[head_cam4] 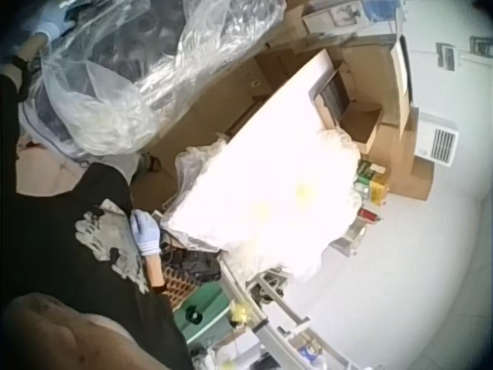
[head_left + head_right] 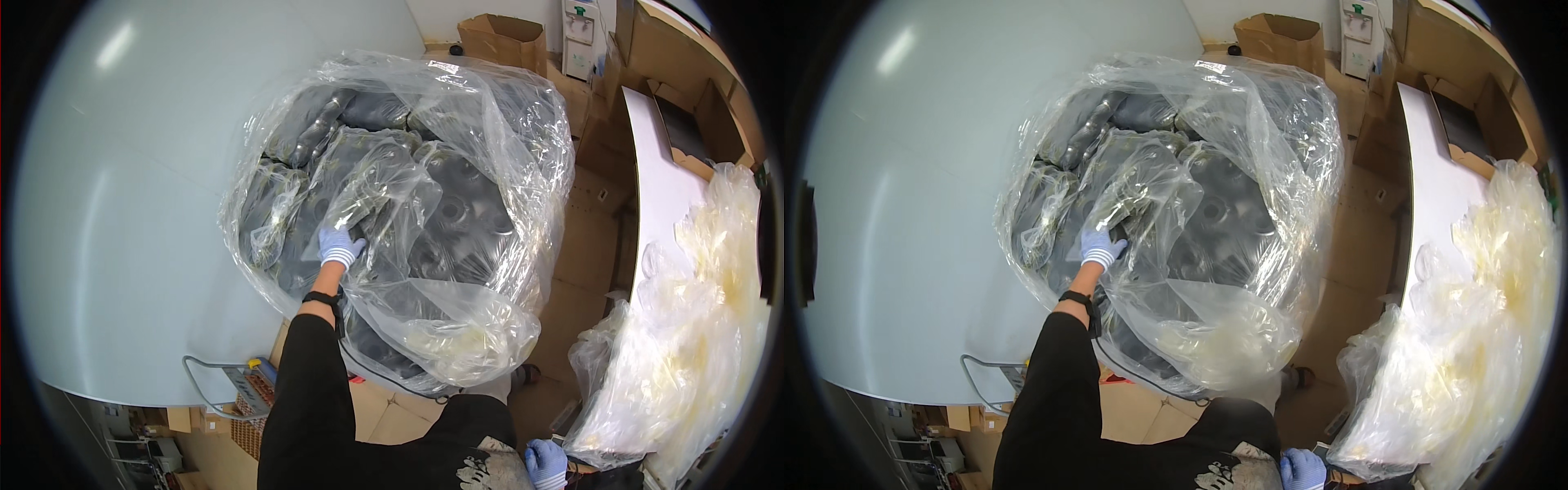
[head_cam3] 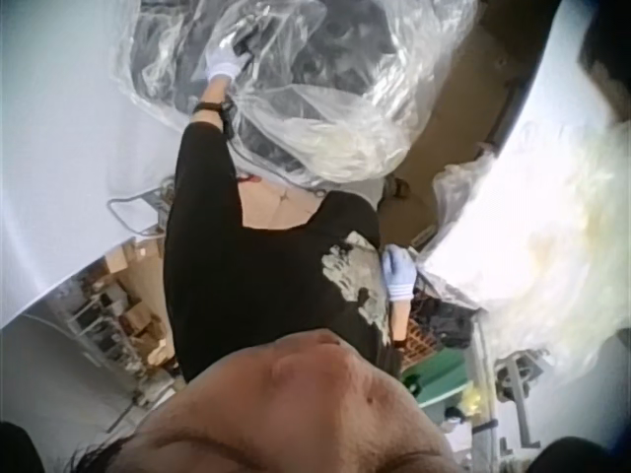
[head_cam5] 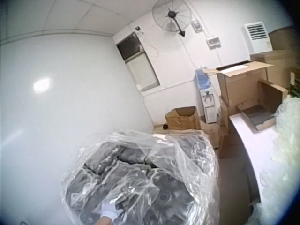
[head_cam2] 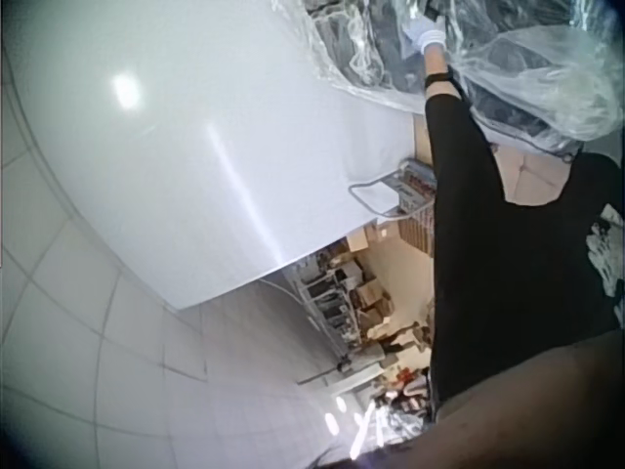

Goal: Assembling electronic speaker components by attaching internal parts to the outer casing and placing finished units on a conveyor belt.

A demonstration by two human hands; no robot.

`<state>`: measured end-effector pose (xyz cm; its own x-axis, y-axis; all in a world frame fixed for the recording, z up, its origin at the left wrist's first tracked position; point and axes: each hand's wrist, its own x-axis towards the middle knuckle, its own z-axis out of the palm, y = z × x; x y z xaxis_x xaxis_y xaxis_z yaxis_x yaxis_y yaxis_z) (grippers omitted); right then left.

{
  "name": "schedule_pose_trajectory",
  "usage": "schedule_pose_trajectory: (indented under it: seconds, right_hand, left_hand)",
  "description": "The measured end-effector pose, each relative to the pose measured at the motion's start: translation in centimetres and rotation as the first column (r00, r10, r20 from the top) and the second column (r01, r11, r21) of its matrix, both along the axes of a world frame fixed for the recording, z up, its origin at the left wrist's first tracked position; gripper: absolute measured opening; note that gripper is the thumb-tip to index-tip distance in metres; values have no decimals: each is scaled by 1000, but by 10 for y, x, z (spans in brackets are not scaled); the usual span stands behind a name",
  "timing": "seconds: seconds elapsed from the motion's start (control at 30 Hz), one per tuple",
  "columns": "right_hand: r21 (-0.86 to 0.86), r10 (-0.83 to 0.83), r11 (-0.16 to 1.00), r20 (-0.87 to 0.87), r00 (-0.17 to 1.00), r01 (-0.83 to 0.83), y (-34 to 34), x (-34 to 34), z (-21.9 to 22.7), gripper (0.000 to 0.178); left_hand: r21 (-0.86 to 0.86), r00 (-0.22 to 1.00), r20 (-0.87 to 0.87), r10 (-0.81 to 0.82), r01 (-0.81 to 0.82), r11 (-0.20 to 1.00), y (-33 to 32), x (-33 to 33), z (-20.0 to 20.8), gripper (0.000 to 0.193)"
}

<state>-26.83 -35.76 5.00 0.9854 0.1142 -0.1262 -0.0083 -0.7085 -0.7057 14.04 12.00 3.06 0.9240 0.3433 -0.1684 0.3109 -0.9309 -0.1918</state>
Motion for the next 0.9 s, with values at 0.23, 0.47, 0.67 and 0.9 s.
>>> schedule_pose_trajectory:
  seconds: [0.23, 0.47, 0.67, 0.9]
  right_hand:
    - [-55, -70, 996, -33, 997, 68, 2, 9, 10, 11]
    - [-21, -56, 998, 2, 998, 56, -6, 11, 17, 12]
    - [300, -237, 926, -7, 972, 228, -20, 15, 39, 31]
    - [717, -438, 618, -26, 898, 322, -36, 47, 126, 105]
  left_hand:
    - [-527, 938, 347, -26, 217, 822, -59, -43, 23, 78]
    - [-924, 926, 378, 21, 378, -57, -107, -71, 28, 54]
    - [-929, 913, 298, -279, 211, -303, -226, -130, 114, 61]
    - [-827, 797, 129, -590, -242, -508, -352, -206, 130, 53]
